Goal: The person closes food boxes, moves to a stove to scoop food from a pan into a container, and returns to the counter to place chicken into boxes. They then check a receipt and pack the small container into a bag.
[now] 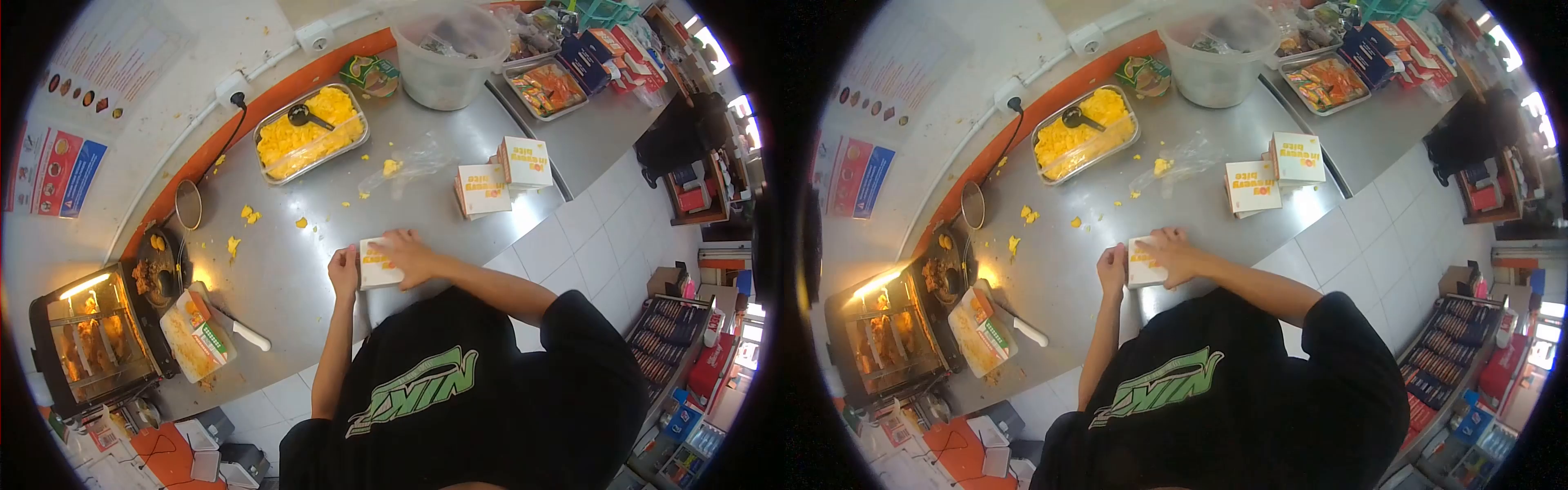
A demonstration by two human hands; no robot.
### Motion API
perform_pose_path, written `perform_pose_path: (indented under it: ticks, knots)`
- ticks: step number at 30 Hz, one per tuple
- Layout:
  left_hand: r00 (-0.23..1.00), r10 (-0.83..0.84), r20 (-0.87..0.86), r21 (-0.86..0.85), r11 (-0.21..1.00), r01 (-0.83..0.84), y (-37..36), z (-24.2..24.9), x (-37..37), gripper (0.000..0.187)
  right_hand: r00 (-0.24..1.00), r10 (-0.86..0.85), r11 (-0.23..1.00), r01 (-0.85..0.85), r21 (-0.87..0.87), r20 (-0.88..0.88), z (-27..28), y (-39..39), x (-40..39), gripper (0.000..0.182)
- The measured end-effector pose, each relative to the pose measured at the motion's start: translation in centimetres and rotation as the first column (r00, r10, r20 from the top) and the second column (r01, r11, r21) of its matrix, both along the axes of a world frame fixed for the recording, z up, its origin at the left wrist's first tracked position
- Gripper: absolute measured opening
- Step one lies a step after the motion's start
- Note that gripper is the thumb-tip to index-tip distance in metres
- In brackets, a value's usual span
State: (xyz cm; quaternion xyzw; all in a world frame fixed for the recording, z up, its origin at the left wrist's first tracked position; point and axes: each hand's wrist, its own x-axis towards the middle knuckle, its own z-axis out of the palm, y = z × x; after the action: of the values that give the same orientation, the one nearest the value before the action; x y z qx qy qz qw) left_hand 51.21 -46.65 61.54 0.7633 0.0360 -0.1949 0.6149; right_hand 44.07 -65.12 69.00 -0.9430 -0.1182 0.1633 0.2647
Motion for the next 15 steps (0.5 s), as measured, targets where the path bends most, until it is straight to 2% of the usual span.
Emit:
perform_pose_path:
  ticks: [1,3,4,5,6,8,10,11,12,13,14,15]
  knots:
    - [1.000,0.001,0.003,0.000,1.000,-0.001,-0.3,0.8,0.0,0.025,0.997,-0.014,0.999,0.012,0.034,0.071,1.0,-2.4,-0.1,0.104]
    - [0.998,-0.039,-0.040,-0.191,0.981,0.031,-1.1,6.1,-0.8,0.024,0.970,-0.068,0.992,0.040,0.123,0.234,4.3,-8.3,-1.0,0.103]
    - [0.995,-0.096,-0.016,-0.199,0.976,0.091,-0.4,6.5,-0.8,0.024,0.939,-0.112,0.982,0.054,0.181,0.325,5.9,-11.1,-1.7,0.101]
    - [0.997,-0.080,-0.020,-0.199,0.977,0.074,0.2,6.4,-0.8,0.024,0.941,-0.190,0.980,0.166,0.109,0.281,8.1,-13.2,-2.5,0.098]
    - [0.999,-0.050,-0.007,-0.175,0.983,0.048,1.0,6.3,-0.8,0.023,0.923,-0.228,0.970,0.242,-0.008,0.309,9.4,-15.1,-3.0,0.095]
    - [0.999,0.006,0.040,-0.122,0.993,-0.001,3.8,5.0,-0.6,0.022,0.922,-0.288,0.909,0.348,-0.228,0.259,9.9,-16.6,-3.6,0.087]
    - [0.985,0.078,0.151,0.027,0.996,-0.083,8.5,2.9,0.6,0.025,0.932,-0.230,0.874,0.325,-0.363,0.280,5.2,-18.6,-4.4,0.094]
    - [0.943,0.088,0.320,0.187,0.970,-0.153,11.6,2.5,1.7,0.028,0.921,-0.214,0.867,0.333,-0.371,0.326,4.0,-19.2,-4.7,0.096]
    - [0.878,0.078,0.473,0.341,0.902,-0.264,14.6,2.7,2.2,0.031,0.911,-0.181,0.871,0.324,-0.370,0.371,3.1,-19.1,-4.8,0.098]
    - [0.833,0.158,0.530,0.446,0.784,-0.432,17.1,4.3,2.5,0.033,0.921,-0.241,0.894,0.334,-0.299,0.307,5.1,-18.2,-4.8,0.096]
    - [0.775,0.224,0.591,0.533,0.613,-0.584,20.1,6.2,3.3,0.036,0.935,-0.282,0.918,0.328,-0.223,0.214,6.8,-17.2,-4.3,0.104]
    - [0.668,0.253,0.700,0.558,0.391,-0.733,24.0,6.0,4.3,0.043,0.922,-0.328,0.849,0.383,-0.364,0.205,8.4,-15.0,-3.7,0.112]
